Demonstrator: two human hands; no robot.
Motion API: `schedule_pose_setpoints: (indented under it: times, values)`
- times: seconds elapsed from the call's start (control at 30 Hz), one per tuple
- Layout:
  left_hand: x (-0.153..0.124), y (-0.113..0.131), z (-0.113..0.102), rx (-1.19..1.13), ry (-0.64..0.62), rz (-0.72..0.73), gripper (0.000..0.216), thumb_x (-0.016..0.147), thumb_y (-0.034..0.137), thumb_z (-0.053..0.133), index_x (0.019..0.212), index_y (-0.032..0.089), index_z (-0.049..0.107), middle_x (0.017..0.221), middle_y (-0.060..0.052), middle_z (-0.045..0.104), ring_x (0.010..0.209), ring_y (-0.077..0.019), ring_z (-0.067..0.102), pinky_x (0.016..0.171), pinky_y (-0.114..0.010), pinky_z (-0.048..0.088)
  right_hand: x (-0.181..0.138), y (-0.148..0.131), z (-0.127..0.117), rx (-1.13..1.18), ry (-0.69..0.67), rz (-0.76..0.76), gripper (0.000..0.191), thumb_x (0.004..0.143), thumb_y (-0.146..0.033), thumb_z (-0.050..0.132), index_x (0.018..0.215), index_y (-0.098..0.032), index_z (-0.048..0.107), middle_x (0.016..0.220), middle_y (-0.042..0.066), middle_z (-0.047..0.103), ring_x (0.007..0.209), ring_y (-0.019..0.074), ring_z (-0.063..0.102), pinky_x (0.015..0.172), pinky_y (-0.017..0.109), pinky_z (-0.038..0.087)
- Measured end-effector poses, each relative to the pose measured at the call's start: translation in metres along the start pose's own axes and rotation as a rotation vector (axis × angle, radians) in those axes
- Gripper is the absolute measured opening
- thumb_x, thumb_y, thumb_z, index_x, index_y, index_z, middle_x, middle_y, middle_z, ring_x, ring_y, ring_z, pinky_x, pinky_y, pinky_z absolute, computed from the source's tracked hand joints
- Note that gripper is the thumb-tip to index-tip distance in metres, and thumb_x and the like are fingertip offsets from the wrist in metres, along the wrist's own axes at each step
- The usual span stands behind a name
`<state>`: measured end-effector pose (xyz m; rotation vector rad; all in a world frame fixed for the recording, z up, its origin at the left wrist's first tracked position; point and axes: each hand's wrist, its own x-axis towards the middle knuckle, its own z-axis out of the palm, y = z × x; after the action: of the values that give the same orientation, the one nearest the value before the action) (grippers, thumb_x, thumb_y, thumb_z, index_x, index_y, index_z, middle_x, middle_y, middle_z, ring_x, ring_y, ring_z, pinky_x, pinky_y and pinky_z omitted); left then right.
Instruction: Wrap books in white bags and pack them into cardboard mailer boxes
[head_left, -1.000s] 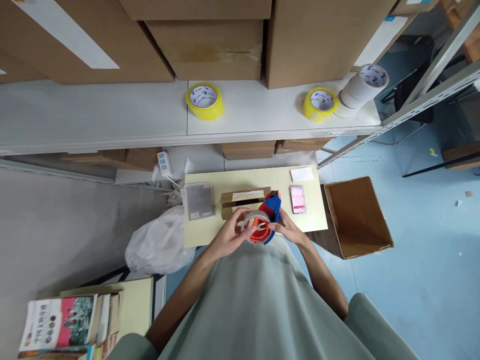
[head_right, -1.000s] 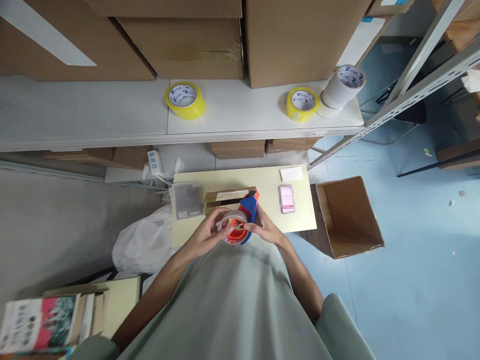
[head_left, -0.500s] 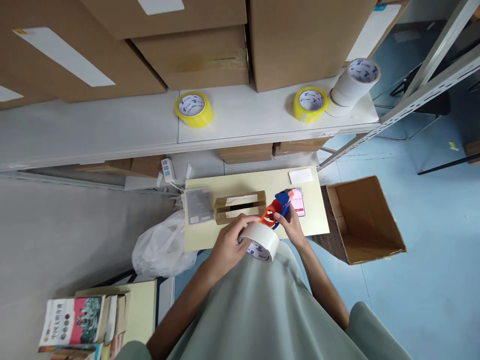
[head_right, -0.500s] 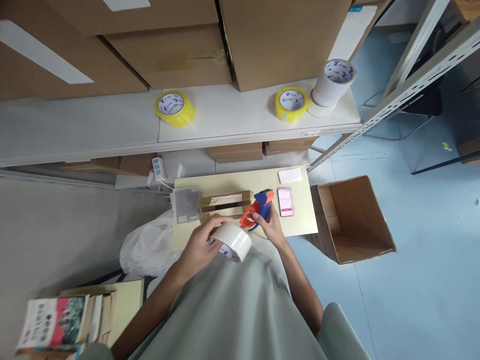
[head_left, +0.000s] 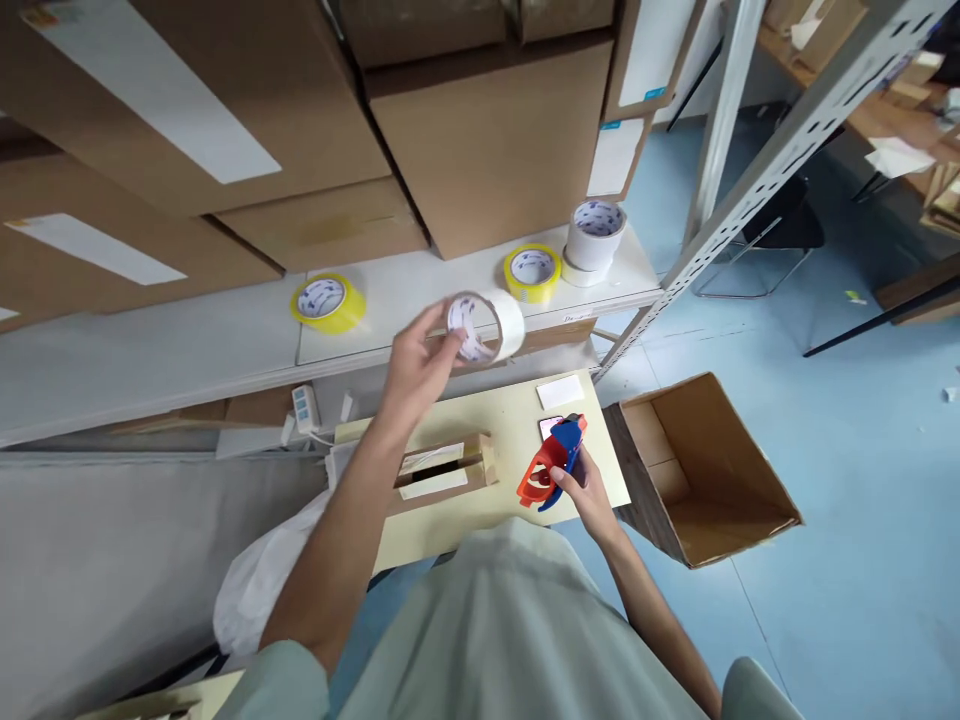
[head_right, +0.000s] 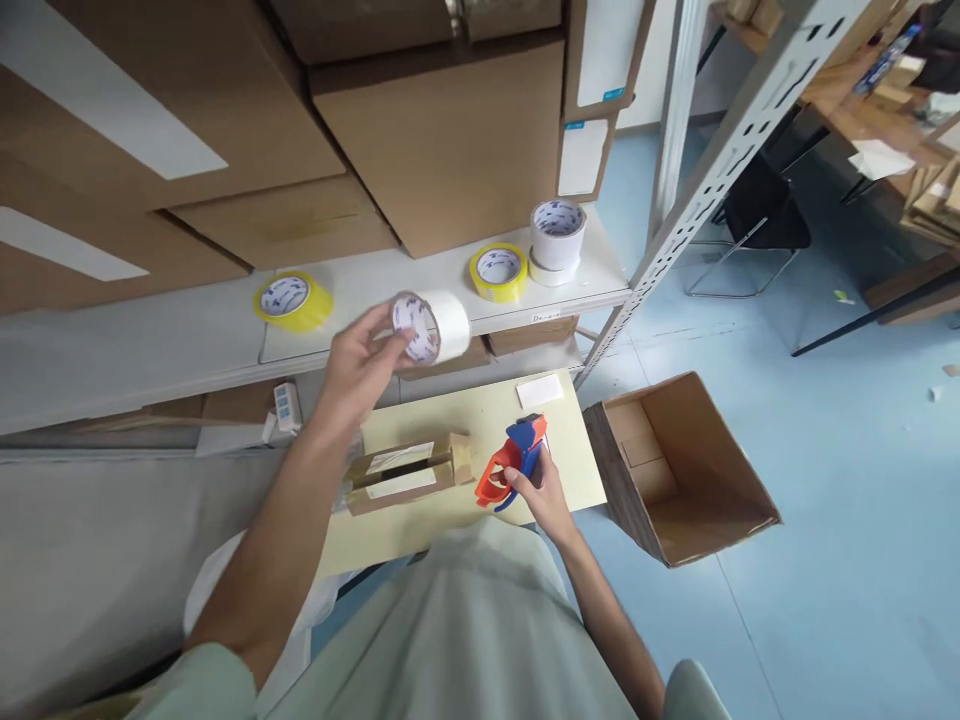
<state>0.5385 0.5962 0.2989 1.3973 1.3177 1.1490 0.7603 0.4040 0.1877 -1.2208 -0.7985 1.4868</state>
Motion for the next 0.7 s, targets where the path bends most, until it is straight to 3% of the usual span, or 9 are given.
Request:
schedule_pose_setpoints:
  times: [0.1,0.27,0.4,0.53,0.7]
  values:
    - [0.059,0.019,0.026,0.010,0.025,0.126,0.048,0.090,0.047,0.084,0.127,0.020,0.070,0.114,-0.008,0.079,0.103,-0.0270,0.078,0.081,-0.041,0.071,0.002,-0.011,-0.010,-0.002,-0.015,-0.029,0.056,0.087,-0.064,0.085,0.124,-0.026,0.068,0.109,0.009,0.080,0.097,0.0310,0.080,0.087,0.046,0.069]
    - [0.153,0.062,0.082,0.065,-0.063,0.262,0.033,0.099,0.033,0.077,0.126,0.016,0.068,0.109,-0.008,0.076,0.113,-0.0296,0.077,0.092,-0.049,0.069,0.003,-0.023,-0.022,0.018,-0.020,-0.039,0.059,0.086,-0.063,0.087,0.128,-0.026,0.067,0.115,0.010,0.078,0.108,0.0333,0.078,0.093,0.049,0.068]
    - [0.208,0.077,0.130,0.121,-0.091,0.313,0.032,0.101,0.032,0.075,0.127,0.014,0.068,0.110,-0.010,0.074,0.113,-0.0332,0.078,0.095,-0.054,0.067,0.001,-0.027,-0.028,0.021,-0.010,-0.043,0.059,0.085,-0.065,0.087,0.125,-0.026,0.067,0.115,0.011,0.078,0.114,0.0352,0.077,0.095,0.049,0.068]
    - [0.230,0.068,0.160,0.211,-0.105,0.329,0.032,0.102,0.037,0.076,0.117,0.011,0.069,0.106,-0.012,0.075,0.106,-0.0313,0.080,0.093,-0.049,0.065,-0.001,-0.027,-0.031,0.093,-0.038,-0.027,0.060,0.087,-0.065,0.084,0.127,-0.025,0.063,0.110,0.009,0.078,0.097,0.0319,0.081,0.090,0.048,0.069]
    - [0.225,0.057,0.167,0.365,-0.094,0.242,0.035,0.097,0.044,0.083,0.110,0.015,0.070,0.103,-0.012,0.076,0.101,-0.0278,0.078,0.092,-0.040,0.062,-0.002,-0.025,-0.037,0.151,-0.039,-0.004,0.060,0.088,-0.061,0.085,0.129,-0.024,0.060,0.109,0.009,0.079,0.089,0.0294,0.082,0.089,0.048,0.069]
